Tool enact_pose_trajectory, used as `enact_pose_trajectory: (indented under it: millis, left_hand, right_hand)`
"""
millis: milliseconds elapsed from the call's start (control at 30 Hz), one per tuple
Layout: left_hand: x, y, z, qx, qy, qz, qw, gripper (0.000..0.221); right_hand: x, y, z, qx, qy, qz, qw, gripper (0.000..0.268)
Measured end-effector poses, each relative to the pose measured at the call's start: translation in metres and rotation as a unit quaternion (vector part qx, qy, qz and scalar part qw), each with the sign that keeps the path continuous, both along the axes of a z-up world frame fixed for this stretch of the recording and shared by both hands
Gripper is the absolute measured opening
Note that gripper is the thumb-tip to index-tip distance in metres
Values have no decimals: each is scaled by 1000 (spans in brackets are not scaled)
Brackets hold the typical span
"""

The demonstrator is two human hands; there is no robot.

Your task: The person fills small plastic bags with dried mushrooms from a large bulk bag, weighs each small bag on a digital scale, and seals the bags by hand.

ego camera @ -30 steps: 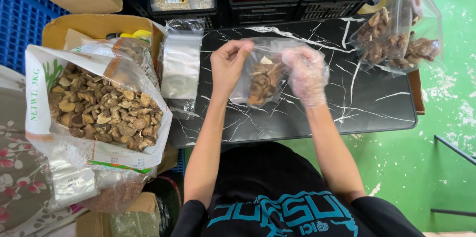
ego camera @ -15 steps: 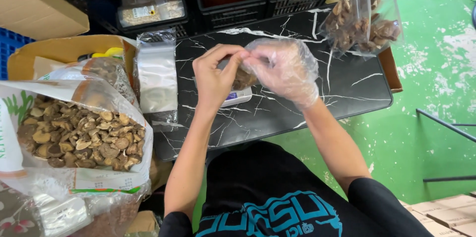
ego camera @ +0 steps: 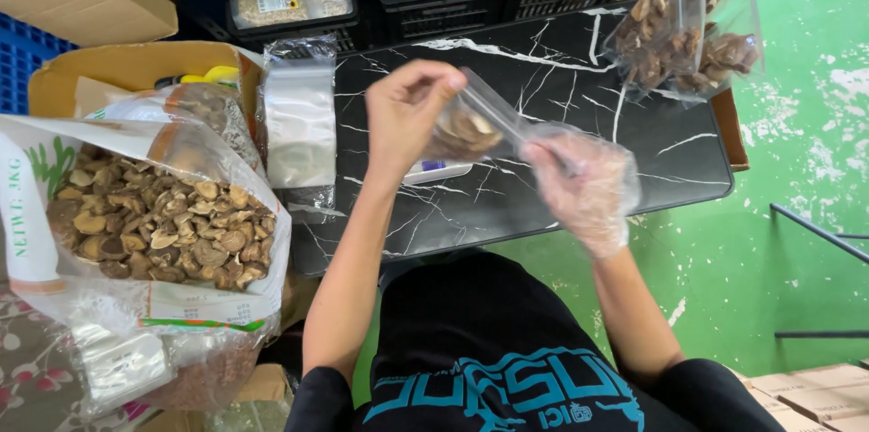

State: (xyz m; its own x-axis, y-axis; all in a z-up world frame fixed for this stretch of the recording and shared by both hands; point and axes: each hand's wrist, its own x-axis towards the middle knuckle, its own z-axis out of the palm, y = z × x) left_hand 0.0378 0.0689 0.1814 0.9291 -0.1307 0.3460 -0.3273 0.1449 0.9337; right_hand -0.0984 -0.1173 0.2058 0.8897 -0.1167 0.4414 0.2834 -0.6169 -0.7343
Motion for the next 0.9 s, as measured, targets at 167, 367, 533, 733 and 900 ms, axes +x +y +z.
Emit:
enact_pose_trajectory:
  millis: [167,367,533,733,900]
  left_hand:
    - [42,71,-104,349,-39,39,935,44]
    - [43,168,-298,738,1,221,638,66]
    - [41,164,-287,676,52,252,690,22]
    - [50,184,-273,614,79,252,743,21]
    - [48,186,-233,485,95,315,810,12]
  right_hand:
    - [-38,-59,-16,63,135,-129,980,13]
    - [-71,-159,-65,83,15,-138,987,19]
    - [-70,-212,-90,-2,-25,-203,979,28]
    - [-59,-220,-107,-39,37,-266,962,16]
    - [-56,-201,-75,-2,85,-221,972,24]
